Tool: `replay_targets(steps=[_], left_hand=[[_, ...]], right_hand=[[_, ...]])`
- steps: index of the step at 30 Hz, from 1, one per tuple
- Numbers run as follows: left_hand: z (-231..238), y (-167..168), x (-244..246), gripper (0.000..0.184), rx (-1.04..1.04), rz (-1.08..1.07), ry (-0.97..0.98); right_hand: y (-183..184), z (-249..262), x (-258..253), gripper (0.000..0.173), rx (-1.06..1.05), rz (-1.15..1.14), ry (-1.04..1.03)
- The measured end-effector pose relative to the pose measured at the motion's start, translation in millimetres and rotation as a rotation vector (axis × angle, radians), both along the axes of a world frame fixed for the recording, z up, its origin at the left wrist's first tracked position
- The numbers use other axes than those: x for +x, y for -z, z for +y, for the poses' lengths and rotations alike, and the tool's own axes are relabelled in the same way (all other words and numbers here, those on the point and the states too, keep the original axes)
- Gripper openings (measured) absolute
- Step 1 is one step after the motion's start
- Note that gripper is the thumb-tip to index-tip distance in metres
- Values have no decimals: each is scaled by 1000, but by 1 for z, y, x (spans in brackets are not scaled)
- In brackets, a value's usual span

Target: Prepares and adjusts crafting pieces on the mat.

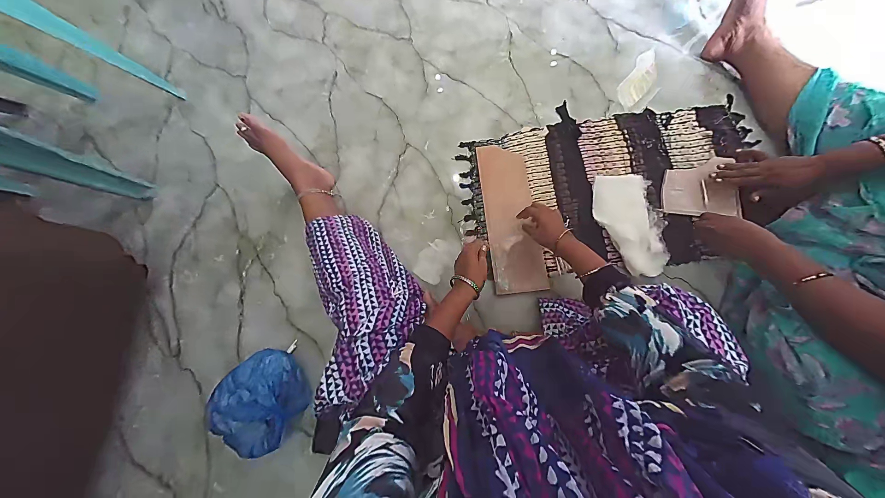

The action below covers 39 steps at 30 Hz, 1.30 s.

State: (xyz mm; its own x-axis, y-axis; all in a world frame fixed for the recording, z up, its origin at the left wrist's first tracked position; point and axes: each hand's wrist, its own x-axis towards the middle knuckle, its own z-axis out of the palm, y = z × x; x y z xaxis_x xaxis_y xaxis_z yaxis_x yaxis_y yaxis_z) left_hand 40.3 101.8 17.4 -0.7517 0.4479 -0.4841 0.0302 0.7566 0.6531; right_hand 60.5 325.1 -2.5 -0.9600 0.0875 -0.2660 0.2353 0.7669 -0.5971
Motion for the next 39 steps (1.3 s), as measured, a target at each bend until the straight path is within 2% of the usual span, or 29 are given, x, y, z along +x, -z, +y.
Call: replay_targets(steps=[6,12,19,21,23,26,32,35,37,39], left_hand=[[18,-7,18,37,-158,-11,65],[19,-6,18,38,-287,-24,141],[14,-4,21,40,-343,-2,192],[14,-1,19,39,-372,-10,205],[14,3,18,39,-392,-15,217],[11,7,16,39,-385,-10,222],[-4,9,18,35,-345,-14,309],[-7,3,21,35,-341,-35,343],[-10,2,27,37,-348,-39,314],[-11,-4,26,38,-321,-6,247]], right_hand=[[-8,10,13,26,-24,99,121],[-15,-22,20,31,106,60,-25],[-6,-41,31,34,191,93,-113],[3,-49,34,42,241,14,-246],[16,-57,38,60,270,-125,-370],[31,-68,46,77,283,-190,-365],[5,-71,81,91,297,-373,-388],[-20,-68,86,85,317,-465,-435],[-27,-71,85,69,291,-366,-392],[-28,-74,75,67,288,-258,-315]])
